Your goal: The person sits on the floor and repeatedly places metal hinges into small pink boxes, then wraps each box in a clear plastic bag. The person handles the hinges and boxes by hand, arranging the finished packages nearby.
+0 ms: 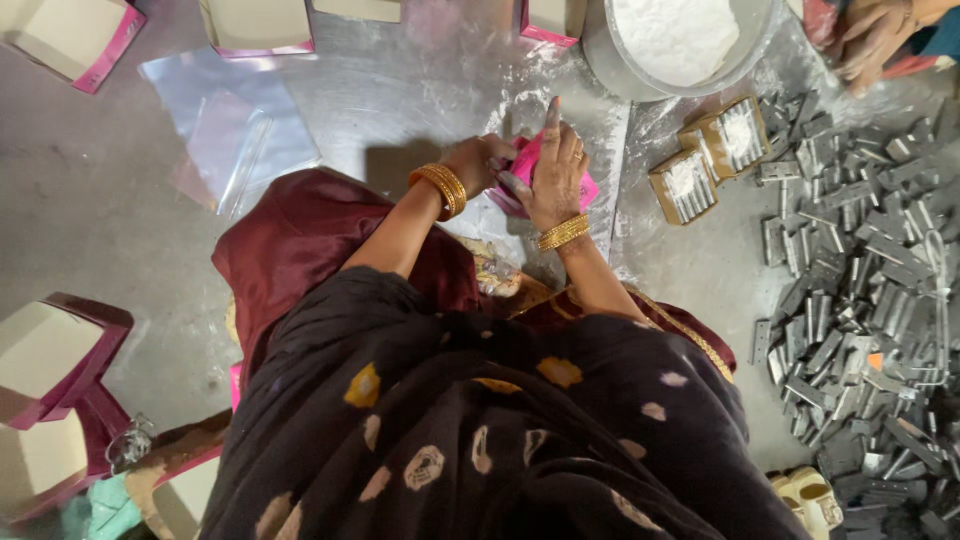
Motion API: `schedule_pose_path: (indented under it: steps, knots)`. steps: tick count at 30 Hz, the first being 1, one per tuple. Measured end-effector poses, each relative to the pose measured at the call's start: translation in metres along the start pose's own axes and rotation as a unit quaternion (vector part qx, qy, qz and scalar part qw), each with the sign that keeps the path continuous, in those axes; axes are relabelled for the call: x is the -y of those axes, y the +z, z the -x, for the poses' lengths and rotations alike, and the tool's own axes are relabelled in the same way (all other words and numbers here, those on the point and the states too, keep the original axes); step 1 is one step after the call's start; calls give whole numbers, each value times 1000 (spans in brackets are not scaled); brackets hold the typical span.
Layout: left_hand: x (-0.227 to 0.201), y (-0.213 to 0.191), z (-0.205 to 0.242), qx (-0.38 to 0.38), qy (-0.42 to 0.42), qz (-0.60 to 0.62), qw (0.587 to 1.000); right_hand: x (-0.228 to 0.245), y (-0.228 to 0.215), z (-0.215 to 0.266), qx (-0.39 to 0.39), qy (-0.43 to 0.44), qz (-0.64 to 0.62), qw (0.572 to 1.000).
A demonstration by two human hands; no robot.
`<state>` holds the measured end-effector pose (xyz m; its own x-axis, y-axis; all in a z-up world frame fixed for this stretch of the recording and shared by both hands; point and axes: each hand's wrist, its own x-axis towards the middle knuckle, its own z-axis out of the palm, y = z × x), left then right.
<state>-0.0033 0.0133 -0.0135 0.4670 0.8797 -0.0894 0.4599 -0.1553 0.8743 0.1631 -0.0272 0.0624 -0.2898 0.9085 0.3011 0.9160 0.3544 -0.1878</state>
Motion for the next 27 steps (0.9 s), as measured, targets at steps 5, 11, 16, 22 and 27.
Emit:
schedule_pose_path:
  steps: [5, 11, 16, 22, 27]
  knots:
    - [13, 11, -7, -44, 3, 84, 995, 7, -8, -4, -6, 92, -150, 984]
    - [24, 29, -16, -34, 23, 111, 993, 4, -6, -6, -23, 86, -162, 983]
    - [10, 18, -6, -44, 19, 160, 986, -5, 8, 0, 36, 56, -40, 997]
    - [2, 0, 1, 9, -80, 131, 988, -8, 25, 12, 12, -32, 183, 983]
    - [20, 8, -7, 17, -93, 229, 969, -6, 15, 6, 93, 32, 83, 992]
